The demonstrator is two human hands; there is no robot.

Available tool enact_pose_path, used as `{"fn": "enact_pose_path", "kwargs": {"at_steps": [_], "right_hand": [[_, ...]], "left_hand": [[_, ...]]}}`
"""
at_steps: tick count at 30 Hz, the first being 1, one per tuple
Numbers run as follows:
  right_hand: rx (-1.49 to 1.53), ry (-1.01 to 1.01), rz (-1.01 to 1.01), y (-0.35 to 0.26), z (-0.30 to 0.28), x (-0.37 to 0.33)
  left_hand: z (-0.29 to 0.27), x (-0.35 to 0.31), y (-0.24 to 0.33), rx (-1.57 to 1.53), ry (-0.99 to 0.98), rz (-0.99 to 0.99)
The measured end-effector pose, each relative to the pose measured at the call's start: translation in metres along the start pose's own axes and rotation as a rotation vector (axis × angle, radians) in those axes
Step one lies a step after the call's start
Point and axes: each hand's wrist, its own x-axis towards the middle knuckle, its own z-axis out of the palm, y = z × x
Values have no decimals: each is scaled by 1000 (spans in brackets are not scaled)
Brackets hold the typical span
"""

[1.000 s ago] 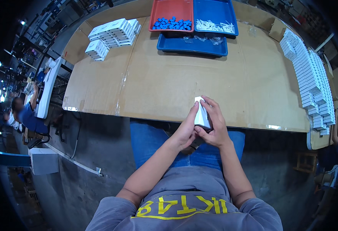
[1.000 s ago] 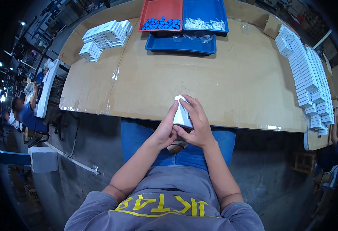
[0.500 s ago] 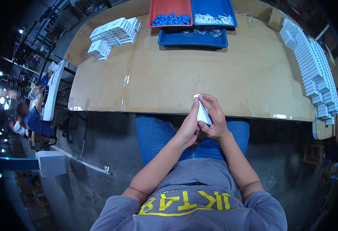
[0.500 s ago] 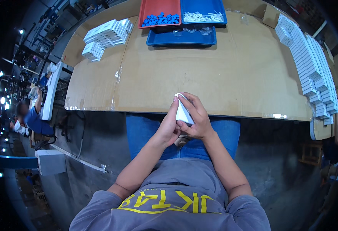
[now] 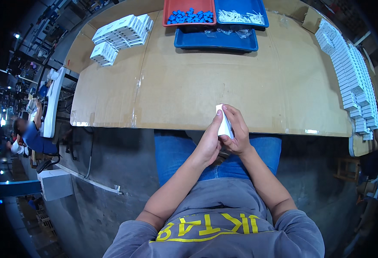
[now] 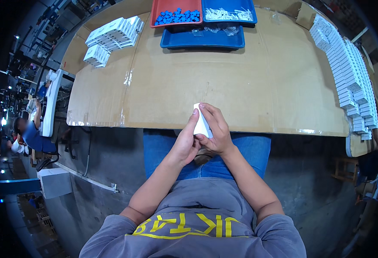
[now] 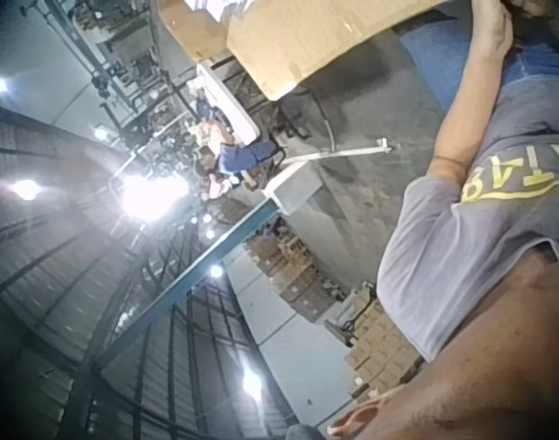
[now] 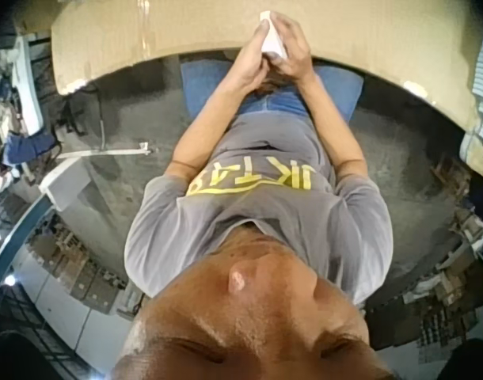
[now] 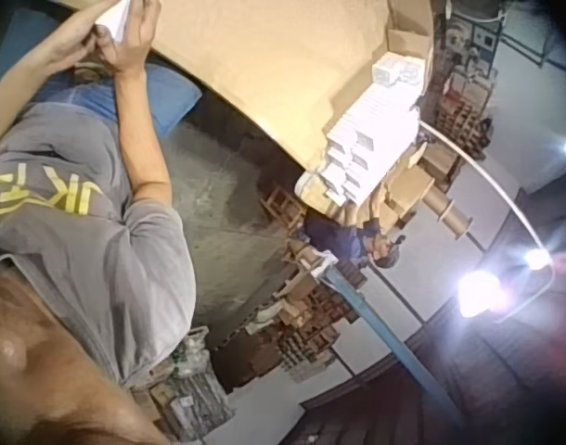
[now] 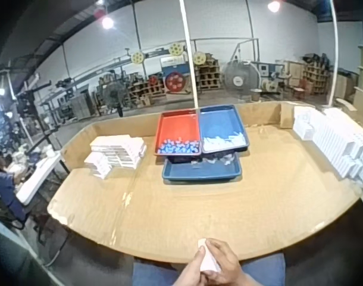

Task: Assembling small parts and placing them into individual white cardboard boxes.

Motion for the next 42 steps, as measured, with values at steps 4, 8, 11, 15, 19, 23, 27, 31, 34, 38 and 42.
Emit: {"fn": "enact_pose_path", "kwargs": {"at_steps": [4,8,11,15,19,23,27,31,34,38,42], "right_hand": [[8,-15,36,-1,2,2],[-23,-28,63,0,3,-1],[-35,-30,70,1,4,-1],[-20,-50,71,4,5,-1],[-24,-42,33,7,10,-2],[-44,-16,28,9,12,-8],[-30,-9,22,10,15,-8],[-37,-8,32,10,11,-12],[-48,-9,36,11,10,-16],[-38,-1,27,11,11,-17],[-22,-6,31,8,10,-15]], "left_hand": [[-1,6,-4,-9,17,24],[-1,11,-5,2,24,22],[-1,13,-4,5,32,28],[-2,14,-4,0,46,40],[-1,12,-5,-12,72,75],[-3,12,-6,40,63,60],[1,9,-2,85,88,43],[-2,12,-6,117,77,30],[-4,15,-11,161,85,37],[-5,17,-15,174,82,73],[-5,16,-15,184,95,73]]}}
